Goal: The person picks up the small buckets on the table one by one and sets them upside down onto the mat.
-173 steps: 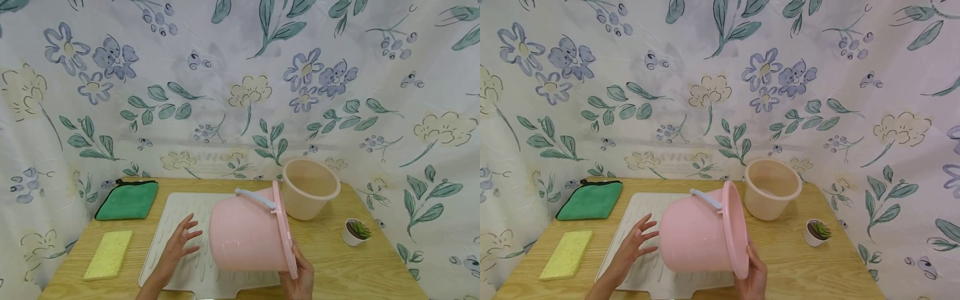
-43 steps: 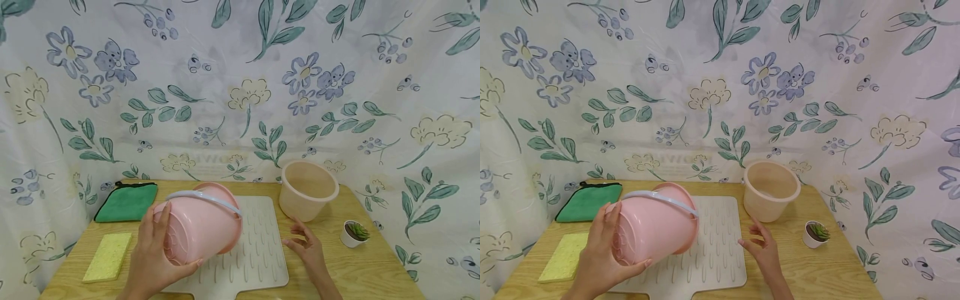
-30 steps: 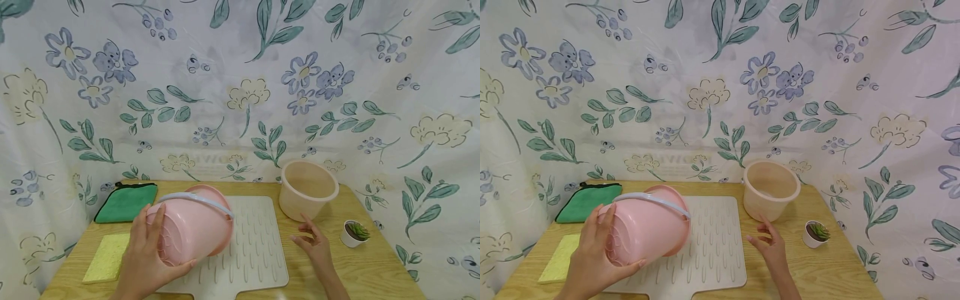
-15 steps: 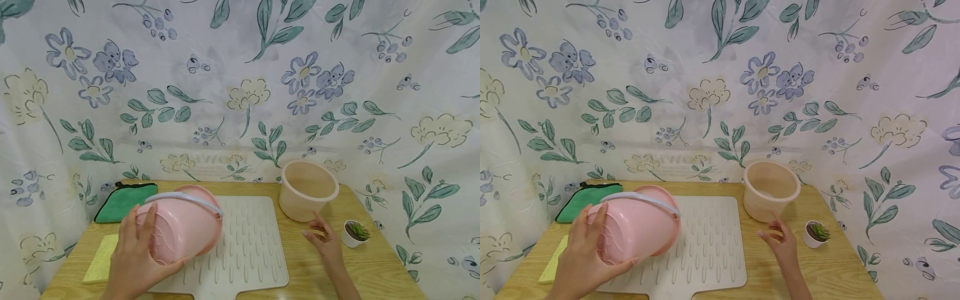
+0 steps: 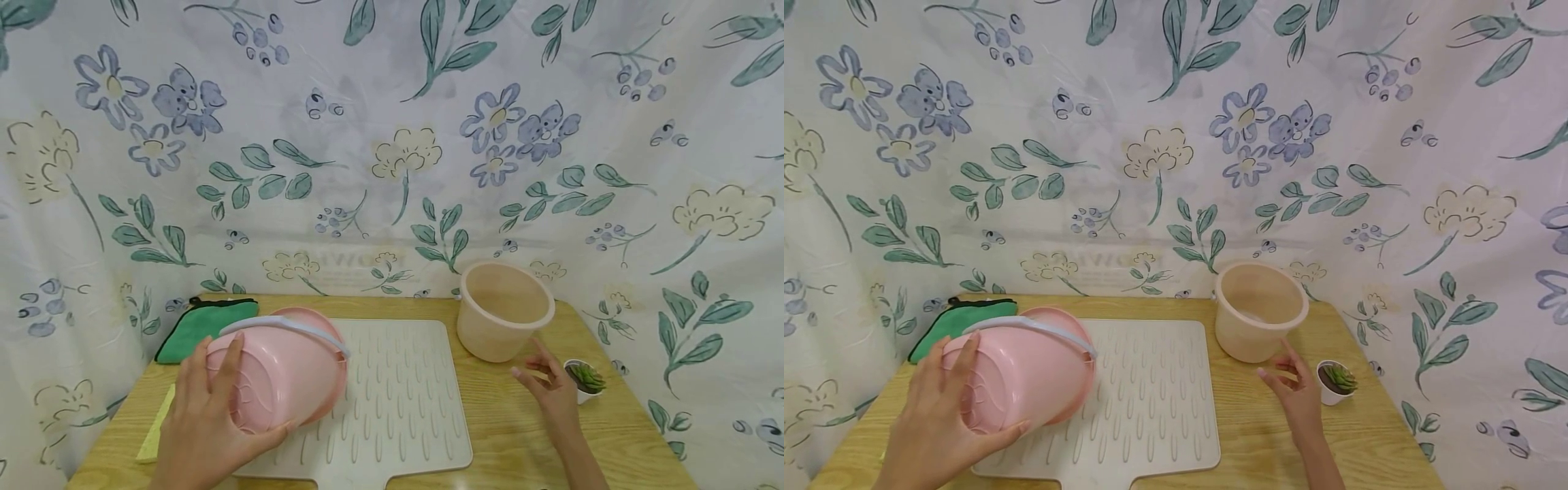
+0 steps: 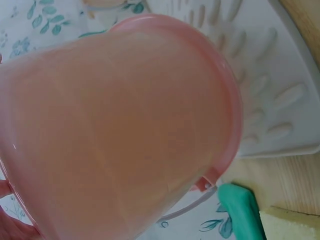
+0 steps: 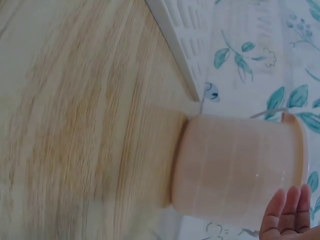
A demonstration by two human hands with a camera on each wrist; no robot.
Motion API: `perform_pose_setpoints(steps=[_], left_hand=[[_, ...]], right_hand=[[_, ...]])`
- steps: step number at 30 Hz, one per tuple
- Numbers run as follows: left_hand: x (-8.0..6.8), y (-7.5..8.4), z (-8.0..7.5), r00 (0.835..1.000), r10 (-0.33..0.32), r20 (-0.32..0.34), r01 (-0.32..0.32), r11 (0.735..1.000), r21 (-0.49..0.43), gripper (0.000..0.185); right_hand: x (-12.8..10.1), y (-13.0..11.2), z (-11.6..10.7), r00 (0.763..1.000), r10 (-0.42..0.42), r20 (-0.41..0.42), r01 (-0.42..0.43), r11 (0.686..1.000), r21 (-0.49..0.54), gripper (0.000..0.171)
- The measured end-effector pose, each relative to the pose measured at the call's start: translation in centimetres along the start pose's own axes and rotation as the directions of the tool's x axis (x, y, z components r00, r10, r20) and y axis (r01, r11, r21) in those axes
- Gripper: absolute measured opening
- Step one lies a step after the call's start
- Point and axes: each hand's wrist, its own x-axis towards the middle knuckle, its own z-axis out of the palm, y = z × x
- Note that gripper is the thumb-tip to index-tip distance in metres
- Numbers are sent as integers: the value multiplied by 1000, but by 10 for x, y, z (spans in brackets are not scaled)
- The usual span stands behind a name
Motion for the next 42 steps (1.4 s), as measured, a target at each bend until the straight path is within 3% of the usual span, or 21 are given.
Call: perform_pose_setpoints(steps=[5,12,17,28,42], left_hand=[[-1,-2,-3,1000,3,-6,-3,1000,23,132],[-3,-3,-9,994,-82,71,78,995,60,134],[-4,-2,-8,988,-105,112,99,993,58,132],[0,3,-3,993,-32,118,23,997,77,127],[16,15,11,992,34,120,-49,992,119,117]], right_hand=[[5,-1,-5,1000,6,-21,-7,1000,-12,62],[12,1,-14,999,-19,-46,18,1000,-25,61],[17,1,-20,996,-13,-93,14,1000,6,62],[41,-3,-28,974,68,-216,-72,997,-13,63],[67,-7,-21,937,213,-277,-175,973,153,72]])
